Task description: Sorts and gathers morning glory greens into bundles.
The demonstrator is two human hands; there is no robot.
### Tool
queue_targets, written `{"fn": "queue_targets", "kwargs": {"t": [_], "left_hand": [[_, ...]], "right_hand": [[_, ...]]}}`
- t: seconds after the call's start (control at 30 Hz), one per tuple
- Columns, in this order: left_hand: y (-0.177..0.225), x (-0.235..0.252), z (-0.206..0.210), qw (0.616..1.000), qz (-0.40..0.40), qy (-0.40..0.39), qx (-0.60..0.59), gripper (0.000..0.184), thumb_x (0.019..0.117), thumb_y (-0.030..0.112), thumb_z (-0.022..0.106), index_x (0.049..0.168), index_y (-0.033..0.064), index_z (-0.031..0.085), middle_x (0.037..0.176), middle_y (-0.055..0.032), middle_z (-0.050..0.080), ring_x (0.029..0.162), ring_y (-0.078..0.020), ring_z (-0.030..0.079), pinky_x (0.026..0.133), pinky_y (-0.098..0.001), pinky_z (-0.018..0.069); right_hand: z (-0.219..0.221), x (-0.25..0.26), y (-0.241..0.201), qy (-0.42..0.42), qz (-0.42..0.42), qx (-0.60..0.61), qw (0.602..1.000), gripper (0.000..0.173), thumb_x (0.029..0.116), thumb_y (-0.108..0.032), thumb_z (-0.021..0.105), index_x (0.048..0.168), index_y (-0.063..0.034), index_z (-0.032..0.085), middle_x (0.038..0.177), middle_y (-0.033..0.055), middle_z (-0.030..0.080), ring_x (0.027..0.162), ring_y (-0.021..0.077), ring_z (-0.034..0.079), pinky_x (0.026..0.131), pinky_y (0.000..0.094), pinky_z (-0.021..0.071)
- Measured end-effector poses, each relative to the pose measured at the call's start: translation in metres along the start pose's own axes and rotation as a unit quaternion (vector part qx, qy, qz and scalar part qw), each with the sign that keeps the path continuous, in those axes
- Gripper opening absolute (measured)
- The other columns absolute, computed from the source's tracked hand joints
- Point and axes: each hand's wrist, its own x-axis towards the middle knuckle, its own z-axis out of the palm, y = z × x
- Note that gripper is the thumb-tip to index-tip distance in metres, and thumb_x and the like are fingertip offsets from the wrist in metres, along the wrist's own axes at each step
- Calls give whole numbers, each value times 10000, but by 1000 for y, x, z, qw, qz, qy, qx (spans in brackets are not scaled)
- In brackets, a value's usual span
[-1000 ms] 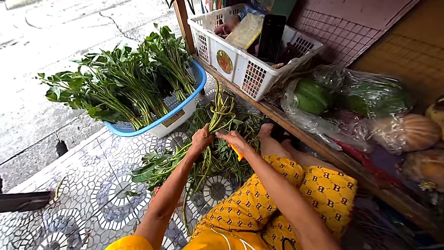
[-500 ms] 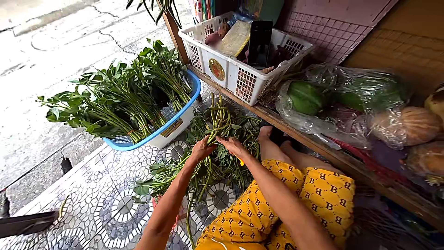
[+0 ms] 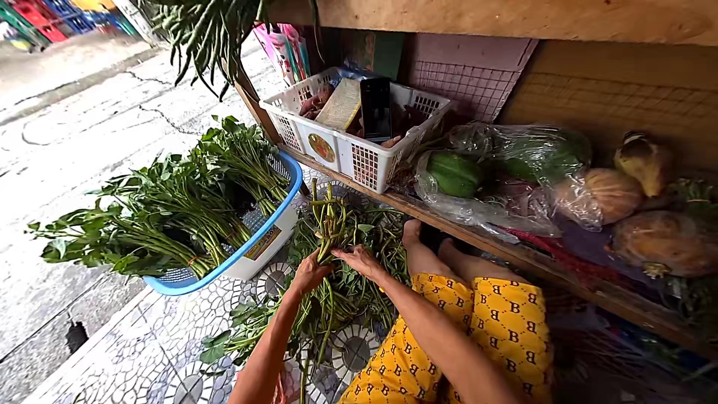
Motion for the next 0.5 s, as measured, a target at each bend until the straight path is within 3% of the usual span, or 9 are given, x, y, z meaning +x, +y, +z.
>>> {"fn": "queue_targets", "kwargs": {"t": [0.07,0.17,0.37,0.5], "left_hand": [[0,-1,0,999,3,-5,-37,499,933,288,728,1356,71,578,1063,-166,684,861,-263,670,819,-499,542],[-3,-2,0,999,22,-14,-47,503,938,300,720,1362,71,578,1057,-147,691,845,-224,672,809,-461,553],[-5,-3,6,997,24,-29,-69,465,932,293,727,1312,58,599,1004,-113,678,789,-168,646,757,-399,549],[-7,-5,7,997,23,-43,-63,446,938,280,732,1300,52,608,1029,-117,685,814,-165,655,786,-400,553]], "right_hand": [[-4,0,0,-25,-18,-17,999,767,985,-688,507,1253,19,635,1166,243,645,1021,351,635,907,559,487],[0,0,0,-45,-17,-13,999,878,908,-732,598,1351,26,583,1322,257,618,1250,378,591,1059,589,445],[5,-4,-5,-30,4,-38,999,972,881,-812,536,1396,13,557,1369,246,606,1312,385,563,1087,608,426],[6,-8,-8,-14,10,-89,996,1015,861,-863,483,1425,-21,546,1370,229,618,1308,380,576,1077,612,434]]}}
